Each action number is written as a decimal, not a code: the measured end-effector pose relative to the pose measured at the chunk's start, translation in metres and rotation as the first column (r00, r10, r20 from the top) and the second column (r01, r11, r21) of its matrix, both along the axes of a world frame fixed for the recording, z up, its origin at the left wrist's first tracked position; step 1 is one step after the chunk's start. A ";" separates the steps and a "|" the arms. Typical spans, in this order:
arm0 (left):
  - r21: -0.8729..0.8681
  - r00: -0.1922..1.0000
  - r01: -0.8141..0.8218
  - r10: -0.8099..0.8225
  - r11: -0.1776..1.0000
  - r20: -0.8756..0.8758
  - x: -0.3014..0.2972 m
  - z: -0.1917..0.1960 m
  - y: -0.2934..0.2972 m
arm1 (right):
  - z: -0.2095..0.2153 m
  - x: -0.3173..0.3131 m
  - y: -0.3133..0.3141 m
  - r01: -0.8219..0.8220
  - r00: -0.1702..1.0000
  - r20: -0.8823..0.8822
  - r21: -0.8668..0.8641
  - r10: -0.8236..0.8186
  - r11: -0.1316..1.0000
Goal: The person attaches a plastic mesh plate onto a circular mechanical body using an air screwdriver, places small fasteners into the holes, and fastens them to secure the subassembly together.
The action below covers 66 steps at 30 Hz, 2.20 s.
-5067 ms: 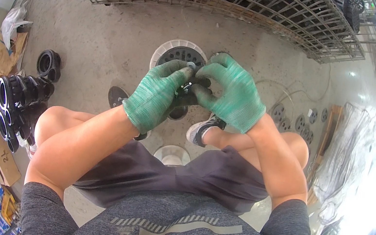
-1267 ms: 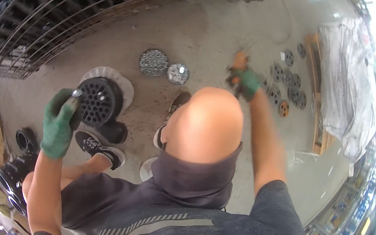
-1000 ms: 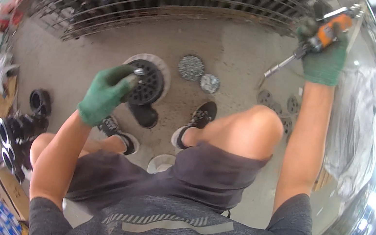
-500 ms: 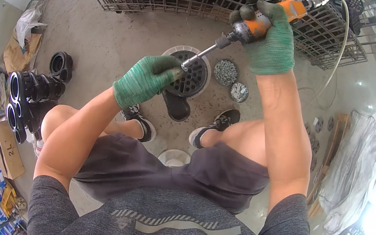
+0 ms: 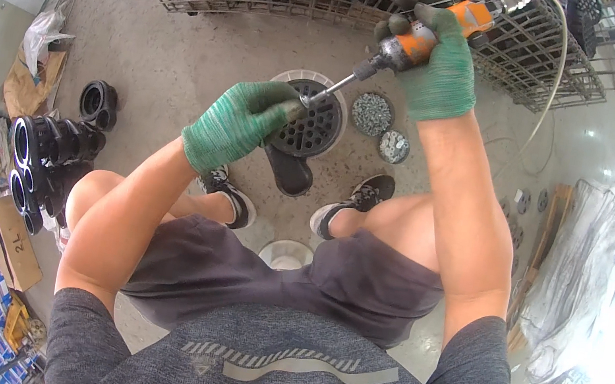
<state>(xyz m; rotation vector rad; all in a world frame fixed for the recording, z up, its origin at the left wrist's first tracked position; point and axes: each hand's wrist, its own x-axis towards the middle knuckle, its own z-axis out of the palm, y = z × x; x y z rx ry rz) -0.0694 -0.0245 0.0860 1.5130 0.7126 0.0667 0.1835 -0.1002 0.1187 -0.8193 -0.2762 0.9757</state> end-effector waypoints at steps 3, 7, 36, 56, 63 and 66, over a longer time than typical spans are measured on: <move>0.063 0.999 0.027 -0.028 0.998 0.018 0.001 -0.001 0.000 | 0.001 0.004 -0.001 0.021 0.999 -0.032 0.012 -0.021 1.000; 0.074 1.000 0.011 -0.013 0.997 0.025 0.001 -0.004 -0.001 | 0.003 0.009 -0.003 0.116 0.992 -0.050 0.037 -0.114 0.993; 0.662 0.997 0.030 0.025 0.749 -0.074 0.036 -0.062 0.019 | -0.029 -0.006 -0.004 0.008 0.906 0.423 -0.066 0.021 0.998; 0.704 0.928 0.244 0.049 0.667 -0.368 0.056 -0.087 0.023 | -0.040 -0.041 0.007 -0.130 0.811 0.571 -0.032 0.125 0.991; 0.696 0.946 0.203 0.045 0.689 -0.320 0.052 -0.088 0.017 | -0.038 -0.045 0.014 -0.183 0.780 0.597 -0.068 0.187 0.981; 0.687 0.924 0.218 0.079 0.693 -0.373 0.049 -0.078 0.013 | -0.038 -0.052 0.014 -0.241 0.699 0.655 -0.163 0.288 0.957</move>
